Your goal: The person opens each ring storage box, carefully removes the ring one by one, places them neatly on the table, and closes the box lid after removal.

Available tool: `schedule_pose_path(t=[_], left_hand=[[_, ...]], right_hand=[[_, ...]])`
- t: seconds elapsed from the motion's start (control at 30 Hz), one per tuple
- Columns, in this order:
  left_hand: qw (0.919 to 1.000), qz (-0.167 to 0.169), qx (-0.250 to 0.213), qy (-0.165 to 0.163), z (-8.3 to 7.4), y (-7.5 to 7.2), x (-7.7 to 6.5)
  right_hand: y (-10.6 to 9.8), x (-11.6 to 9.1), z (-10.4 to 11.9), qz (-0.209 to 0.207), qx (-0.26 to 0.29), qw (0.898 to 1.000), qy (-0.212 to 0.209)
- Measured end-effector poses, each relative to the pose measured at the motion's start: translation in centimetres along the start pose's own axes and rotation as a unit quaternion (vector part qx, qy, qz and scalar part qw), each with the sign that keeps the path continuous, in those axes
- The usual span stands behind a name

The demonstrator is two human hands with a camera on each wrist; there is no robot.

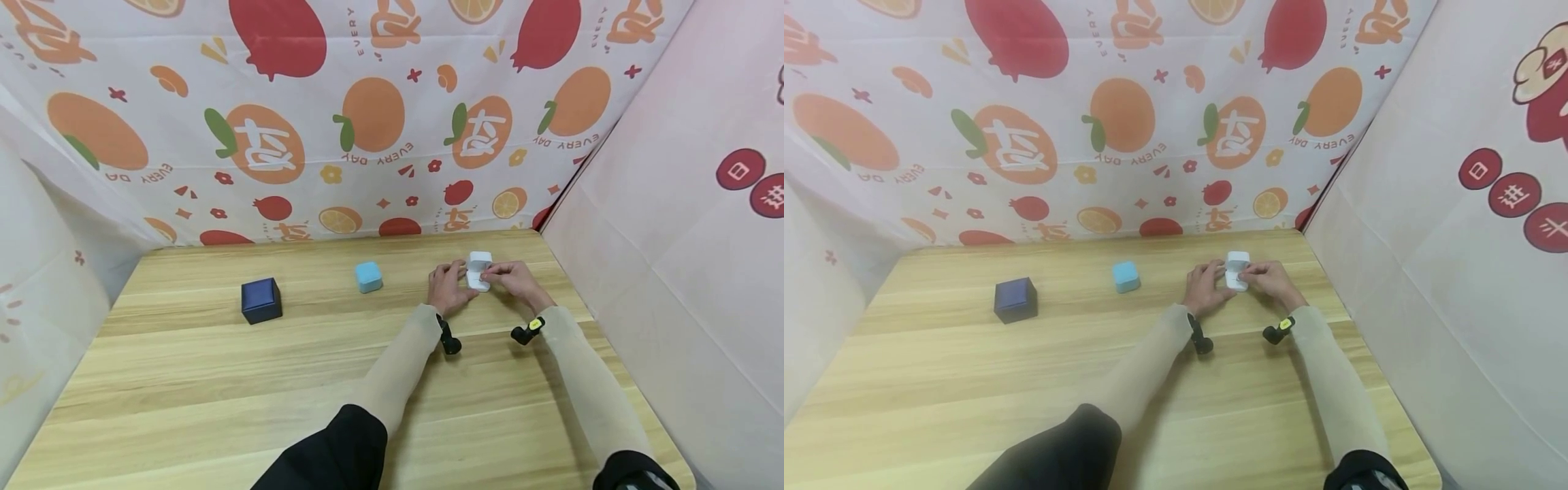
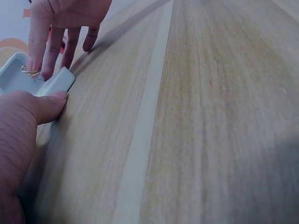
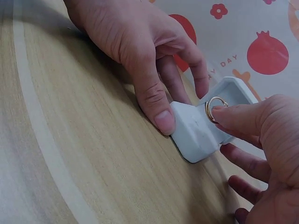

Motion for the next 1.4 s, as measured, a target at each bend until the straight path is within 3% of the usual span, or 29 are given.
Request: schedule_pose_path(t=[0.53, 1.4], left_hand=[[0.9996, 0.005, 0.016, 0.023, 0.2, 0.0, -0.1], [0.9993, 0.003, 0.024, 0.029, 0.2, -0.1, -0.3]], right_hand=[[-0.2, -0.3, 0.0, 0.008, -0.005, 1.000, 0.010], [-0.5, -1.4, -0.3, 0.019, -0.017, 1.000, 0.011]])
Point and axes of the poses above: each hand's wrist, its own x-axis towards the middle knuckle, its own y-axis out of the palm, z = x × y, the point moved 3 cm from there along x, towards the middle knuckle, and after that the axes turned 2 degrees about -y, right-handed, at the moved point
